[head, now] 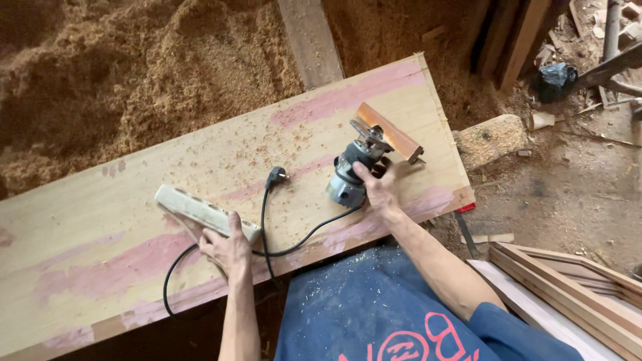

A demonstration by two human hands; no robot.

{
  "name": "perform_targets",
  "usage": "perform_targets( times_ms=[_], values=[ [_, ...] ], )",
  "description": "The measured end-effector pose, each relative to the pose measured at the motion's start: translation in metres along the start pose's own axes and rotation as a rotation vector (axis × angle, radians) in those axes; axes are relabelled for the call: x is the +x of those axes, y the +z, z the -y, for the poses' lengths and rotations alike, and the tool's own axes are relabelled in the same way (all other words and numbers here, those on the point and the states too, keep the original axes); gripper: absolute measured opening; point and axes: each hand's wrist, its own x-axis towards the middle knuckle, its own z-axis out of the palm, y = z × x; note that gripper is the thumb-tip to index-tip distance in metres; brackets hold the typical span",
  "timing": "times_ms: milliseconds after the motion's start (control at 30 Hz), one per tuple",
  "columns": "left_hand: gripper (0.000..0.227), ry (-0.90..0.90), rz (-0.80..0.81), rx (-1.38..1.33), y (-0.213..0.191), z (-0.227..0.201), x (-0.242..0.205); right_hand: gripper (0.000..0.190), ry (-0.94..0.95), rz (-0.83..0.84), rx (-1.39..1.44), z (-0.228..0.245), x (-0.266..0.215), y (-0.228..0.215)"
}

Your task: The person uses a handheld electric router to trim the edge of a large wooden board. They then adjust the router's fence and depth settings, reposition the power strip, and plug the tool back in to continue working.

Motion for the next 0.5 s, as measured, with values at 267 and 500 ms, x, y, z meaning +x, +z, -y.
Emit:
perform_targets(
  times_ms=[267, 500],
  values=[
    [0.047, 0.35, 0.004, -0.294, 0.011, -0.073, -0.1, 0.038, 0.095, 0.217, 0.139, 0.025, 0.017, 0.014],
    [0.066, 0.309, 0.414, -0.656, 0.015, -0.161, -0.148, 0.052, 0.076, 0.549, -0.148, 0.067, -0.018, -0.008]
  ],
)
